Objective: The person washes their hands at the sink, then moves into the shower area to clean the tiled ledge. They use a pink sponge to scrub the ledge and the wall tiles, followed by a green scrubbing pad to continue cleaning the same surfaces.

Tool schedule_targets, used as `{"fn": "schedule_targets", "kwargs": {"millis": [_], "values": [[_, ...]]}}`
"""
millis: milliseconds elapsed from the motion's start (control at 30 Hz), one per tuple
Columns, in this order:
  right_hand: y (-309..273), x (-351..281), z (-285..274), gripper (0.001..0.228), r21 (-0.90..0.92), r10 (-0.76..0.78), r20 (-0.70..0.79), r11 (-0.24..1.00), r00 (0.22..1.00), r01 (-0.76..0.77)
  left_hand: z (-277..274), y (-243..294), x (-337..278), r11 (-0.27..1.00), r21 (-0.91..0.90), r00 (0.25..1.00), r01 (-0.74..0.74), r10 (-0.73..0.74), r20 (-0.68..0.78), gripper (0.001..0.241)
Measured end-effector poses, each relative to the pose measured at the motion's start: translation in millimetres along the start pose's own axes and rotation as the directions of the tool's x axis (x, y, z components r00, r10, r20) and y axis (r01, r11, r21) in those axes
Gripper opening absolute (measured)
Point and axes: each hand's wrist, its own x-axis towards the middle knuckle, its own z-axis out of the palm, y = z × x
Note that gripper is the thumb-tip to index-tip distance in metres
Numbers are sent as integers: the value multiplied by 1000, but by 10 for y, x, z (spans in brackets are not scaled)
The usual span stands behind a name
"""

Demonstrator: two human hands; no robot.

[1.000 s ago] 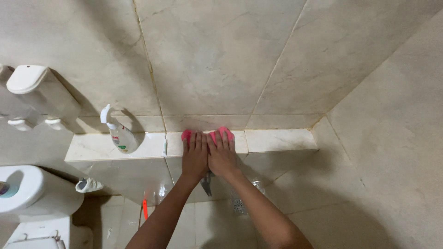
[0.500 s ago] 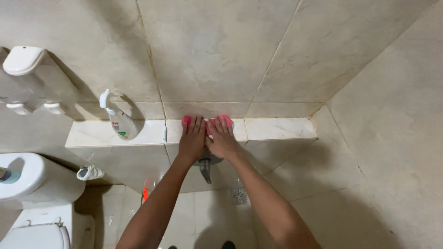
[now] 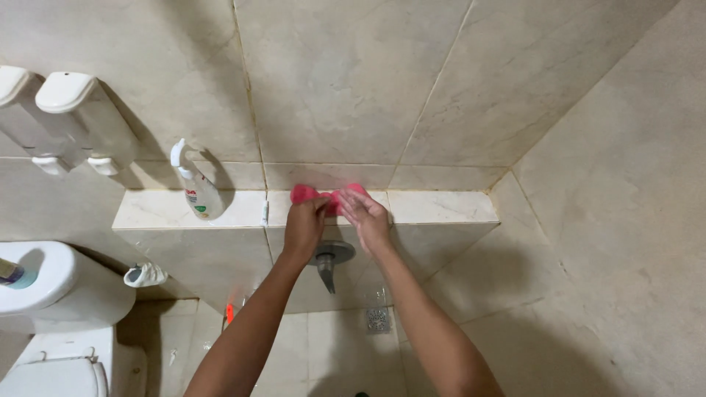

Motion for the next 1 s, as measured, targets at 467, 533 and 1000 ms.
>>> {"fn": "schedule_targets", "kwargs": {"millis": [467, 533, 1000], "values": [[-230, -60, 466, 81, -945, 101, 176, -261, 979, 197, 651, -645, -69, 776, 587, 973, -230, 163, 166, 62], [-119, 19, 360, 87, -939, 192, 110, -302, 975, 166, 738, -749, -101, 735, 632, 968, -245, 218, 122, 61], [-117, 14, 514, 106, -935, 152, 53, -339, 987, 102, 691, -634, -6, 738, 634, 972, -232, 158, 172, 61]]}}
